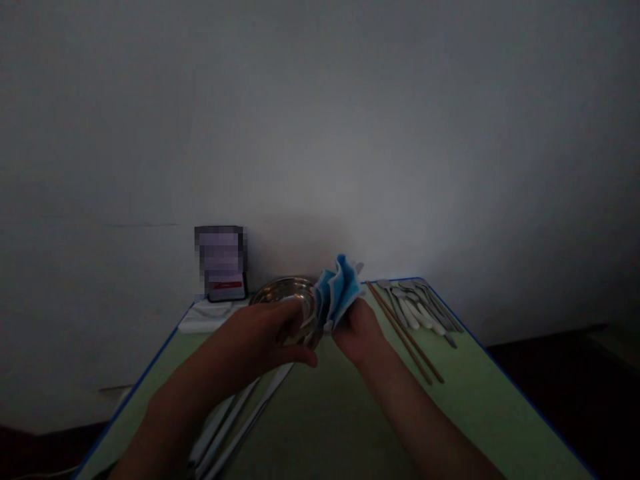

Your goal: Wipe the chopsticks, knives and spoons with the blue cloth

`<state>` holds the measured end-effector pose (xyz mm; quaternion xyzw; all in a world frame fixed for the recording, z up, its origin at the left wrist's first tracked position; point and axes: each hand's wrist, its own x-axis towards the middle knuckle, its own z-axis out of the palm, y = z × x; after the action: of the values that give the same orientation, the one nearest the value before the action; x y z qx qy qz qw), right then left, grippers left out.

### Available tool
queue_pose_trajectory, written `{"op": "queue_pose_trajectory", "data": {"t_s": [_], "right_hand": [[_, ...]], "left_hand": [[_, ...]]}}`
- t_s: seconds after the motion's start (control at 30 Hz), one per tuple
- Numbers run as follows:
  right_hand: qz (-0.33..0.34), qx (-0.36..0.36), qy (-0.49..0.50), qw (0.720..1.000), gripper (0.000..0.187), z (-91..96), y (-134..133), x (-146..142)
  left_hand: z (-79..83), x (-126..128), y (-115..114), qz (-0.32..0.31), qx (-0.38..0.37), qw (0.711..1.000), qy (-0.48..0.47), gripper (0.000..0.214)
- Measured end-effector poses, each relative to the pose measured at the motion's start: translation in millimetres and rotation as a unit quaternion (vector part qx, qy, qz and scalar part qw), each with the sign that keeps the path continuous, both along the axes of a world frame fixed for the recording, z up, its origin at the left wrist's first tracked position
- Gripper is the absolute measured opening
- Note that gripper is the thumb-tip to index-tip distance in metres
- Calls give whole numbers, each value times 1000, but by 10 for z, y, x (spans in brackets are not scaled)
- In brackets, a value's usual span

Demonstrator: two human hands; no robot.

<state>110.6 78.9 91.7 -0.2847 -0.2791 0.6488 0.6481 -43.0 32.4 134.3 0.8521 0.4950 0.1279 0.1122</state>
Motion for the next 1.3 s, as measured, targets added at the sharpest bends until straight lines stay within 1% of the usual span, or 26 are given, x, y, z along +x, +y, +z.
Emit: {"op": "queue_pose_trajectory", "data": {"t_s": [0.1,0.17,0.2,0.27,0.33,0.4,0.43,0.5,0.57,0.67,0.77,0.83,0.9,0.97,1.0,1.07,1.1,1.17,1.23,1.3], "right_hand": [[77,-88,38,992,18,-98,-27,-54],[120,-111,30,986,15,-135,-34,-38],[141,-106,6,984,15,-149,-35,-15],[196,-81,-63,975,14,-170,-34,59],[243,-38,-145,958,16,-177,-30,169],[283,26,-227,931,16,-159,-26,301],[299,54,-267,915,16,-138,-25,368],[326,96,-331,880,16,-72,-27,484],[335,145,-382,849,16,16,-40,555],[313,211,-461,803,15,145,-81,576],[295,270,-514,759,16,236,-128,586],[298,293,-537,733,17,280,-138,644],[301,292,-562,713,16,318,-123,759],[303,277,-587,697,17,354,-91,907],[292,270,-601,694,18,371,-76,981],[286,246,-634,675,22,403,-59,1101],[285,233,-656,659,24,420,-61,1138],[278,213,-706,615,27,458,-87,1154],[271,203,-749,569,30,499,-129,1100],[279,208,-766,540,31,532,-171,999]], "left_hand": [[7,-24,-2,-19,-60,998,-5,36],[48,-83,-9,-7,-86,996,-7,37],[73,-122,-11,7,-79,997,-12,36],[115,-200,-7,45,-39,998,-31,37],[128,-259,9,98,9,994,-55,37],[114,-282,33,146,54,984,-89,40],[101,-280,43,160,67,979,-108,43],[81,-255,55,158,61,975,-144,49],[80,-216,49,123,25,978,-166,47],[112,-167,13,70,-7,983,-171,32],[150,-187,-21,57,-8,981,-187,24],[166,-267,-27,58,-23,976,-207,23],[173,-397,-21,64,-47,973,-216,23],[177,-544,-14,71,-75,976,-193,24],[180,-607,-12,71,-85,978,-180,24],[183,-686,-8,53,-118,981,-142,27],[184,-695,-6,42,-128,983,-123,28],[180,-649,2,30,-130,987,-91,30],[168,-537,12,18,-124,990,-70,32],[150,-389,17,-2,-125,991,-54,32]]}}
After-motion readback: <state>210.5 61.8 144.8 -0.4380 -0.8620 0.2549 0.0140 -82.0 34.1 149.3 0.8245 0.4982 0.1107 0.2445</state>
